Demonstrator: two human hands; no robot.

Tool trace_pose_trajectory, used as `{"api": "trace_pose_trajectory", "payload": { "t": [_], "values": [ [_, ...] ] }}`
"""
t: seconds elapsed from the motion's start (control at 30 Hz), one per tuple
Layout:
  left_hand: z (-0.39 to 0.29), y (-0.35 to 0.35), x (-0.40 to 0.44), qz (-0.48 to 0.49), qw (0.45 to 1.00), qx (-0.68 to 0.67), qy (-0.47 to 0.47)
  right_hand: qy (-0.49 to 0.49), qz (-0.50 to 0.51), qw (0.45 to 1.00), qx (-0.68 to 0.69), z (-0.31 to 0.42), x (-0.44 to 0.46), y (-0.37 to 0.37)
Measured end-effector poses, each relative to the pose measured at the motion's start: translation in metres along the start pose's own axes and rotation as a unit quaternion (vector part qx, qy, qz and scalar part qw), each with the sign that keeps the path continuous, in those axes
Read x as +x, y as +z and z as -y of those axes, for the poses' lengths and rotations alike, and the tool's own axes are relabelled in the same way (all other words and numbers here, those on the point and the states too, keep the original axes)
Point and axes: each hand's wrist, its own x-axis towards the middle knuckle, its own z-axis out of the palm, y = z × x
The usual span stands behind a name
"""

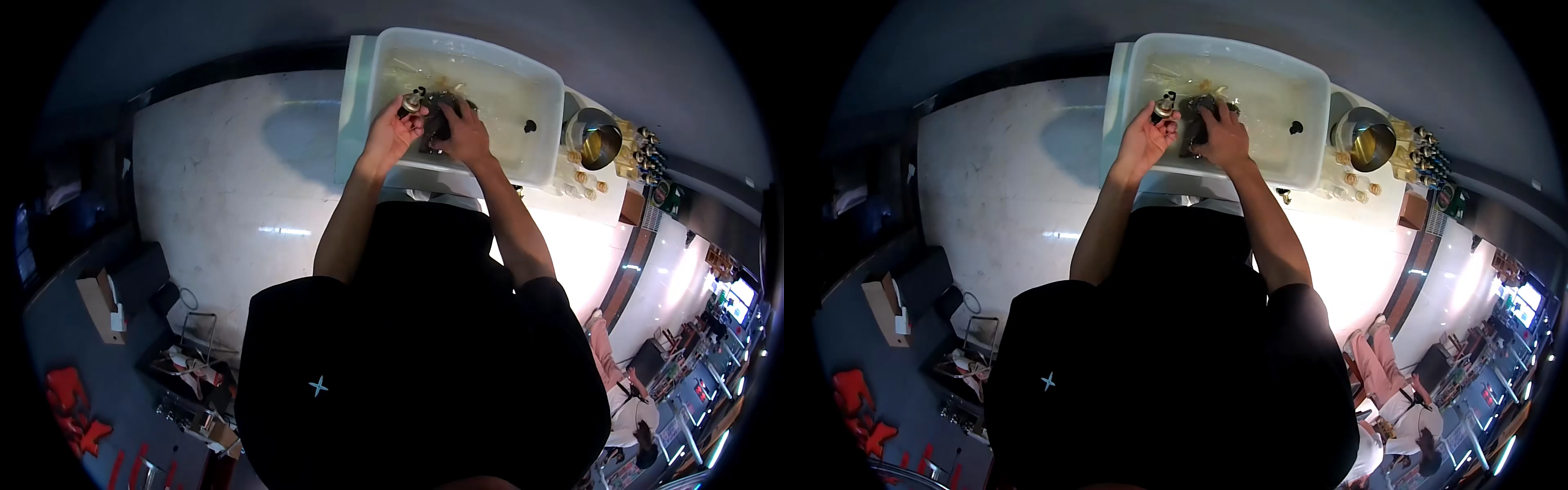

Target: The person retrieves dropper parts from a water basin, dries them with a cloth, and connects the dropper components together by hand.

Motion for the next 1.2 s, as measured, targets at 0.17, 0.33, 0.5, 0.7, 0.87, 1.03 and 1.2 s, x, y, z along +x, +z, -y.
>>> {"api": "trace_pose_trajectory", "payload": {
  "t": [0.17,0.33,0.5,0.7,0.87,1.03,1.2],
  "values": [
    [-0.005,0.000,-0.003,0.018,0.999,0.032,-0.032,0.013,0.110,0.982,-0.156,0.011,0.015,0.019],
    [-0.002,0.002,-0.002,0.021,0.998,0.062,-0.018,0.057,0.184,0.980,-0.058,0.010,0.025,0.009],
    [0.006,-0.001,0.006,0.000,0.996,0.094,-0.011,0.155,0.002,0.922,0.355,0.000,0.015,0.013],
    [0.016,0.012,0.010,-0.053,0.992,0.113,0.008,0.212,0.026,0.522,0.826,0.002,0.004,-0.009],
    [0.031,0.006,0.024,-0.061,0.992,0.108,-0.012,0.220,0.017,0.411,0.885,0.004,-0.003,-0.012],
    [0.042,0.015,0.035,-0.017,0.997,0.060,-0.038,0.259,0.036,0.409,0.874,0.008,-0.003,-0.012],
    [0.050,0.021,0.045,-0.010,0.999,0.039,-0.025,0.271,0.053,0.455,0.846,0.004,-0.003,-0.005]
  ]
}}
